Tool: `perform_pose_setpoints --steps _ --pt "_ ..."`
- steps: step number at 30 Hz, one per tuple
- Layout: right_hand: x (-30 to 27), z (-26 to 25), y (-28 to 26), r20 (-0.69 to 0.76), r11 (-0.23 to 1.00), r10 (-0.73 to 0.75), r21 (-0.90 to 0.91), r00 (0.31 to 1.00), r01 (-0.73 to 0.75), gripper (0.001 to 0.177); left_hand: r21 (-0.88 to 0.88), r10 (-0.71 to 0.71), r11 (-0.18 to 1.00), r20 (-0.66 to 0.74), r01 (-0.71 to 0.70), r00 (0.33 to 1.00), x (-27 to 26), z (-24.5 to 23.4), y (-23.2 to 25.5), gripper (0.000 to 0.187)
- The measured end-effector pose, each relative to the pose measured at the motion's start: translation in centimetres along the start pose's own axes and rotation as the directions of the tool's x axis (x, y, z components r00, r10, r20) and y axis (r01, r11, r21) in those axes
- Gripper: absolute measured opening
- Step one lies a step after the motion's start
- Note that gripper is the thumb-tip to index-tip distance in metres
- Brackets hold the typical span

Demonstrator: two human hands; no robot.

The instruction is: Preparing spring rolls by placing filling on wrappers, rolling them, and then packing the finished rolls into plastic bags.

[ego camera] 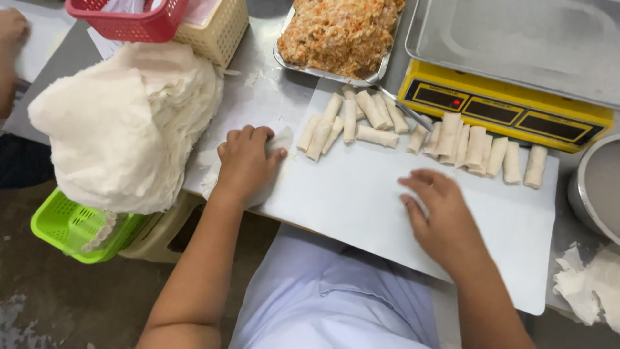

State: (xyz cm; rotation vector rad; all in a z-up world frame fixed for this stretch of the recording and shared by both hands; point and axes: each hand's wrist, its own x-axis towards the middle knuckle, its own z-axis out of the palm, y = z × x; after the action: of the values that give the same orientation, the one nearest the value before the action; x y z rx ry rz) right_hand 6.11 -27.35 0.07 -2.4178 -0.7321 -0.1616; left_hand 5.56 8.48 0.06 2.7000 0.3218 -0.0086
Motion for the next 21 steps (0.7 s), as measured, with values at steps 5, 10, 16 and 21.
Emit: perform_pose_setpoints --steps 5,10,16,21 --pt "-0.4 -1.1 -4.1 0.182 0.96 0.161 0.201 0.97 -0.197 0.027 0.011 0.103 0.995 0.048 -0.103 0.994 0.1 -4.3 1.2 0.016" --pt "0.5 0.5 -5.2 0.249 0.811 0.136 0.527 0.959 -0.252 0.036 -0.345 0.197 0.905 -0.179 -0.249 0.964 -4.0 -7.8 3.9 0.018" --pt "1.5 0.7 -5.9 0.176 0.249 -0.13 0.958 0.976 -0.14 0.099 -0.948 0.35 0.113 -0.243 -0.298 0.905 -7.9 -5.0 8.7 0.036" --pt "1.3 -2.2 -4.6 0.285 0.388 0.262 0.844 0.922 -0.371 0.082 -0.78 0.233 0.528 -0.247 -0.336 0.941 -4.8 -1.5 9.6 0.015"
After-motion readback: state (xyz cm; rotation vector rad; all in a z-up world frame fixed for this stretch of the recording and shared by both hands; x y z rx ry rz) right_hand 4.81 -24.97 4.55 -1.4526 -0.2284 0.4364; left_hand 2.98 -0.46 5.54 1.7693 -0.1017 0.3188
